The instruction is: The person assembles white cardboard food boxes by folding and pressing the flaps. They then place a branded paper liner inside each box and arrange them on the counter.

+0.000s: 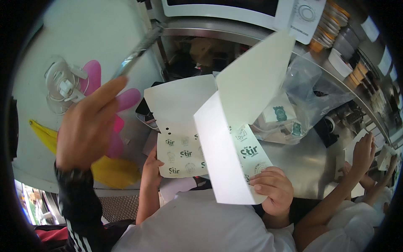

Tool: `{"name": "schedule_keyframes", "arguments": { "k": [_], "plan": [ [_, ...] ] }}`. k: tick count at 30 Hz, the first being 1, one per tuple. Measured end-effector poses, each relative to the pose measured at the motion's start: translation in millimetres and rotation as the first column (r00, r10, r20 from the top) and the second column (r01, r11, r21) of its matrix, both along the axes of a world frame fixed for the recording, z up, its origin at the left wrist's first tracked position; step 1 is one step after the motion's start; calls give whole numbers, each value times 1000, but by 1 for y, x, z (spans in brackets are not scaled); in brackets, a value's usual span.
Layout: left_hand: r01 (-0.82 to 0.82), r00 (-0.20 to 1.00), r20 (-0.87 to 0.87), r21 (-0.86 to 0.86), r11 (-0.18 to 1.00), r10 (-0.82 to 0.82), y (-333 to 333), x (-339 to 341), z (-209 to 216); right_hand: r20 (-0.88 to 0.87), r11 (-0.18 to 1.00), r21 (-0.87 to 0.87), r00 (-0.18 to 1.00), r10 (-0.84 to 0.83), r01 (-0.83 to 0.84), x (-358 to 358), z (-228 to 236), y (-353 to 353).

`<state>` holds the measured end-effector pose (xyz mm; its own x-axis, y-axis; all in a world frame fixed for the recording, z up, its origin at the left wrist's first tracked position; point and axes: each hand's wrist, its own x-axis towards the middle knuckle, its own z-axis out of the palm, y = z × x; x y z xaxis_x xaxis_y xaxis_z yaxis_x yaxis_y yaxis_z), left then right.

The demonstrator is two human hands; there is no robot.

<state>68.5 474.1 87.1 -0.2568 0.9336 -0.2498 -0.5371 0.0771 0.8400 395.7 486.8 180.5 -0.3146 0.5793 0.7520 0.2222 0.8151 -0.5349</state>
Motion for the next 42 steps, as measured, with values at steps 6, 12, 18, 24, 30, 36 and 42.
{"name": "schedule_keyframes", "arguments": {
  "k": [6,12,18,24,30,36,42],
  "plan": [
    [147,987,-71,42,988,-143,19,23,-14,313,999,46,950,12,-28,-13,-3,3],
    [159,986,-66,63,985,-155,36,43,-29,568,1000,18,823,-18,9,-32,-54,15],
    [75,997,17,78,994,-77,48,47,-64,660,998,-28,751,-20,51,-41,-85,28],
    [-5,997,81,83,997,-2,51,59,-64,735,992,-103,677,31,66,-44,-91,29],
    [58,978,-201,30,998,-51,41,69,-34,756,994,-100,653,42,51,-46,-87,29],
    [64,980,-188,6,998,-61,42,66,-25,708,997,63,703,-75,43,-43,-77,24],
    [97,957,-277,35,995,-83,41,67,-24,690,994,95,716,-103,52,-38,-72,22]
  ]
}}
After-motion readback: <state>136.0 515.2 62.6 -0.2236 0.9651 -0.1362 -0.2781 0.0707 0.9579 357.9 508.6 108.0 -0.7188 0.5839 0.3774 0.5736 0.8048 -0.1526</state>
